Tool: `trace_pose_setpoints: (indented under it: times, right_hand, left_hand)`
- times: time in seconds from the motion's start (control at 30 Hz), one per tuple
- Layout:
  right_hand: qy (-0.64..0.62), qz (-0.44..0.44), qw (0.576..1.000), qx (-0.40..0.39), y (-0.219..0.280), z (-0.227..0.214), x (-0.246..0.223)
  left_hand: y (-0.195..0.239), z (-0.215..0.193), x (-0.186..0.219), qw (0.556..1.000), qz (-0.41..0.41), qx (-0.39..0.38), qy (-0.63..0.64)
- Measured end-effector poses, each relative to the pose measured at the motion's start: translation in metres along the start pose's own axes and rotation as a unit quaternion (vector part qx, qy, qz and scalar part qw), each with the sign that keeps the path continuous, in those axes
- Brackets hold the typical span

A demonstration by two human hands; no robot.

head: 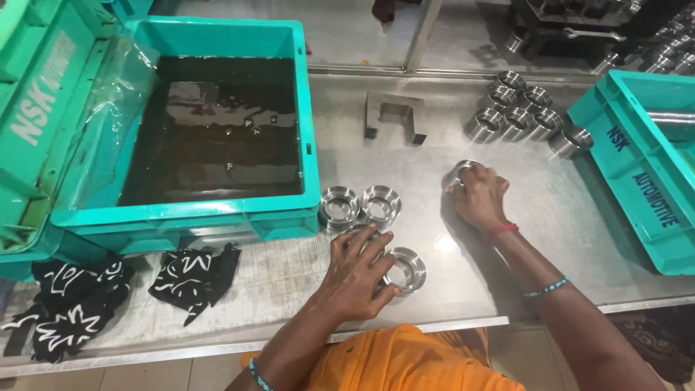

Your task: Dipping metal rings into a liquid tray, wiping them with a cloth, and then packing them into bins along with metal rods.

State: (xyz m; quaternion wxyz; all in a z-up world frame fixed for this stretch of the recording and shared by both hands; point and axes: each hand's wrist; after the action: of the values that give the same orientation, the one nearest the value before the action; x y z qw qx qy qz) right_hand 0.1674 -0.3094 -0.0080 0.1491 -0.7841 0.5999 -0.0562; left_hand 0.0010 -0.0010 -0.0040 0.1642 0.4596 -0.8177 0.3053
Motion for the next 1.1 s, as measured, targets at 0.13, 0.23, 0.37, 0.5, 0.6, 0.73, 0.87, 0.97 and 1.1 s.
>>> trace_pose_setpoints:
  times: [0.13,0.23,0.37,0.5,0.6,0.73,0.87,0.97,1.1]
  right_hand:
    - [-0.108,-0.157,0.979,0.068,-0.006,0.031,-0.008]
    - [-0.11,-0.188,0.976,0.01,-0.029,0.031,-0.043]
    - [-0.125,-0.225,0.965,0.041,-0.069,0.061,-0.06]
    - [-0.088,-0.2,0.974,0.055,-0.107,0.076,-0.065]
    - [-0.066,-0.179,0.98,0.054,-0.128,0.082,-0.065]
    - [-0.054,-0.142,0.987,0.041,-0.145,0.09,-0.064]
    - [-0.065,-0.134,0.988,0.045,-0.152,0.087,-0.068]
    - [-0.055,-0.132,0.989,0.044,-0.15,0.075,-0.079]
    - [-0.075,-0.091,0.993,0.029,-0.143,0.057,-0.107]
  left_hand:
    - [0.0,0.004,-0.002,1.0,-0.005,-0.017,-0.006]
    - [0.001,0.003,-0.002,0.999,-0.013,-0.033,-0.013]
    - [0.002,0.0,-0.001,1.0,-0.01,-0.016,-0.011]
    - [0.001,-0.001,-0.002,1.0,-0.008,-0.024,-0.008]
    - [0.001,0.0,-0.002,1.0,-0.011,-0.024,-0.002]
    - [0.002,-0.001,-0.004,1.0,-0.009,-0.017,0.008]
    - [0.001,-0.002,-0.004,1.0,-0.001,-0.015,0.011]
    - [0.001,-0.002,-0.004,1.0,0.0,-0.005,0.012]
    - [0.004,-0.005,-0.004,1.0,-0.003,-0.012,0.008]
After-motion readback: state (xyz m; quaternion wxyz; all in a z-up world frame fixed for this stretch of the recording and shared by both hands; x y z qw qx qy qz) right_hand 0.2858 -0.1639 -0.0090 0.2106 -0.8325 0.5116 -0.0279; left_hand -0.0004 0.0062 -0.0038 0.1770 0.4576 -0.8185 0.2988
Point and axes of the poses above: each hand's wrist, its own y-axis away from the middle knuckle, its own z-axis out of the palm, x = y × z, and after that the axes turned 8 degrees about -z, right-handed
